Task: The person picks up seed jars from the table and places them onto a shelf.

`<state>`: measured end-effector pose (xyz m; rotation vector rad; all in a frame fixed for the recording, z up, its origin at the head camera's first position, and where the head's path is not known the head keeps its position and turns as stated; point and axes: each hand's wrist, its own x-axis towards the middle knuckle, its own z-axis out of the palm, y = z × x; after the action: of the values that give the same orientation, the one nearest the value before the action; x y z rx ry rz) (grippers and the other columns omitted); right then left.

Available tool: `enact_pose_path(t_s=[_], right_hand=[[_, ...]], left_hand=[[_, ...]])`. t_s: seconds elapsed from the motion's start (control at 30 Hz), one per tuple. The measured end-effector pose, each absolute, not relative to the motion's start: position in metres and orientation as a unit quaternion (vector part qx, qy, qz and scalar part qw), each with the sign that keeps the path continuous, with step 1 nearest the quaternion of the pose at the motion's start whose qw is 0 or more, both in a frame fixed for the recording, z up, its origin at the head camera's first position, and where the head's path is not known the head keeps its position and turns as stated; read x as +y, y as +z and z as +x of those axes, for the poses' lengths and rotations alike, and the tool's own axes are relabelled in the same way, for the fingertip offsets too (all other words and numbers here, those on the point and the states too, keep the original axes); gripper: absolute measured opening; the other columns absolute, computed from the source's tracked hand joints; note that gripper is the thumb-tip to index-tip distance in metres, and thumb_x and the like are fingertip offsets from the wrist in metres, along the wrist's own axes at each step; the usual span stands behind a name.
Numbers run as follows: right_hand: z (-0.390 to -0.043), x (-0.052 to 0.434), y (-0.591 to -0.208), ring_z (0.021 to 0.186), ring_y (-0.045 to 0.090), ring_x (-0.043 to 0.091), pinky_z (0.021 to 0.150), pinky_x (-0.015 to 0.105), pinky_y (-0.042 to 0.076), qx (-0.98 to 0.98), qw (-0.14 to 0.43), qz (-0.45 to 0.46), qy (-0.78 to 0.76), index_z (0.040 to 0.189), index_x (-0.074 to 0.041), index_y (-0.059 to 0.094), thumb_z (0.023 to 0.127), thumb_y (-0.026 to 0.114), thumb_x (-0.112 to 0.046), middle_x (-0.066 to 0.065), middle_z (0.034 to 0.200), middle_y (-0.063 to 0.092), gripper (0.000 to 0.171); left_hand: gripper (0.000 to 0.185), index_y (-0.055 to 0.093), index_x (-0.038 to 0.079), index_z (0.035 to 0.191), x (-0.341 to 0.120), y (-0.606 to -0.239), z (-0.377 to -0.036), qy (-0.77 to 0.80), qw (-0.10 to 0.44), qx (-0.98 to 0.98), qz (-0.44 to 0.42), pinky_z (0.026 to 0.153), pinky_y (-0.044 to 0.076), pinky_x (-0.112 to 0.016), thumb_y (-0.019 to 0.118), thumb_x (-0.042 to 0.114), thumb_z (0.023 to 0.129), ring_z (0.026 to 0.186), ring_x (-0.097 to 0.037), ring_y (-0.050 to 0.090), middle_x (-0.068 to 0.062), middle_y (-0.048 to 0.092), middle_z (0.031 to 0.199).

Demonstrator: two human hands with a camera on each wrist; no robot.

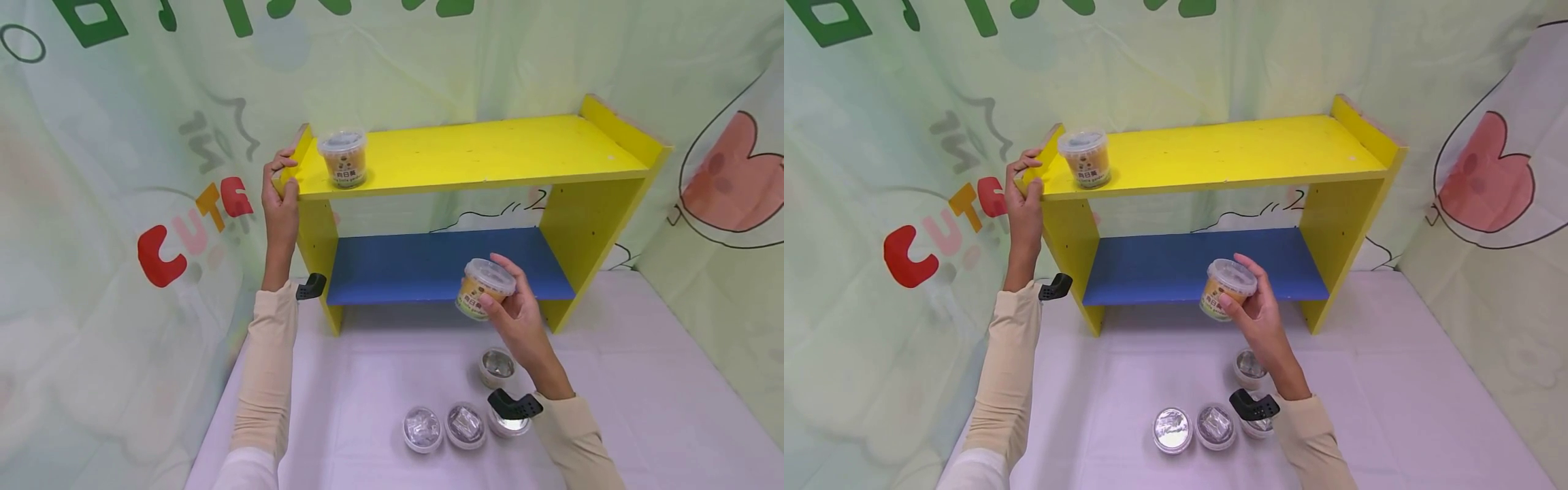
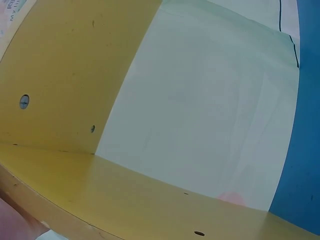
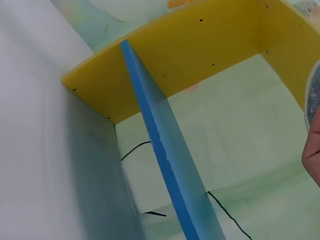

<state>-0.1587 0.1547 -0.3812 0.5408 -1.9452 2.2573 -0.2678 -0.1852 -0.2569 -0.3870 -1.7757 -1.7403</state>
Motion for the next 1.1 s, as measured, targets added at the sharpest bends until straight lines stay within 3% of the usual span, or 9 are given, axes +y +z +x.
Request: enact_pose_path(t_s=[0.3, 0.57, 0.7, 0.9, 1.1], right_hand=[[-0.165, 0.152, -0.366, 0.117, 0.058, 0.008, 0.095, 0.018, 0.05, -0.645, 0.091, 0.176, 0.738, 0.151, -0.017, 0.024, 0.088, 0.059, 0.009, -0.002, 0.132, 0.05, 0.076], [-0.174, 0.152, -0.342, 0.123, 0.048, 0.014, 0.095, 0.017, 0.049, -0.634, 0.124, 0.188, 0.74, 0.15, -0.015, 0.027, 0.085, 0.06, 0.013, -0.001, 0.134, 0.047, 0.078], [-0.179, 0.15, -0.329, 0.124, 0.049, 0.015, 0.097, 0.016, 0.048, -0.634, 0.139, 0.194, 0.736, 0.146, -0.012, 0.032, 0.087, 0.061, 0.01, 0.0, 0.134, 0.048, 0.07], [-0.188, 0.145, -0.305, 0.123, 0.052, 0.019, 0.099, 0.019, 0.048, -0.61, 0.162, 0.219, 0.744, 0.142, -0.01, 0.039, 0.086, 0.061, 0.01, 0.004, 0.132, 0.051, 0.063], [-0.198, 0.142, -0.282, 0.121, 0.053, 0.022, 0.096, 0.021, 0.05, -0.59, 0.191, 0.257, 0.741, 0.141, -0.006, 0.041, 0.084, 0.062, 0.012, 0.008, 0.131, 0.05, 0.063]], left_hand=[[0.025, 0.05, 0.009, 0.114, -0.191, -0.268, -0.284, -0.658, 0.308, -0.671, -0.149, 0.089, 0.052, -0.016, 0.04, 0.001, 0.093, 0.136, -0.022, 0.042, -0.007, 0.044, 0.146], [0.025, 0.051, 0.015, 0.112, -0.194, -0.274, -0.293, -0.656, 0.317, -0.668, -0.154, 0.089, 0.052, -0.017, 0.04, 0.003, 0.093, 0.135, -0.018, 0.043, 0.002, 0.047, 0.143], [0.025, 0.051, 0.013, 0.112, -0.193, -0.27, -0.288, -0.655, 0.314, -0.671, -0.149, 0.088, 0.052, -0.016, 0.04, 0.003, 0.093, 0.135, -0.018, 0.043, 0.0, 0.046, 0.144], [0.024, 0.049, 0.001, 0.114, -0.185, -0.256, -0.267, -0.655, 0.312, -0.672, -0.15, 0.09, 0.052, -0.017, 0.038, -0.001, 0.092, 0.137, -0.029, 0.04, -0.015, 0.042, 0.146], [0.024, 0.05, 0.005, 0.112, -0.185, -0.257, -0.268, -0.654, 0.311, -0.673, -0.152, 0.092, 0.051, -0.017, 0.038, -0.001, 0.092, 0.138, -0.026, 0.039, -0.014, 0.043, 0.146]])
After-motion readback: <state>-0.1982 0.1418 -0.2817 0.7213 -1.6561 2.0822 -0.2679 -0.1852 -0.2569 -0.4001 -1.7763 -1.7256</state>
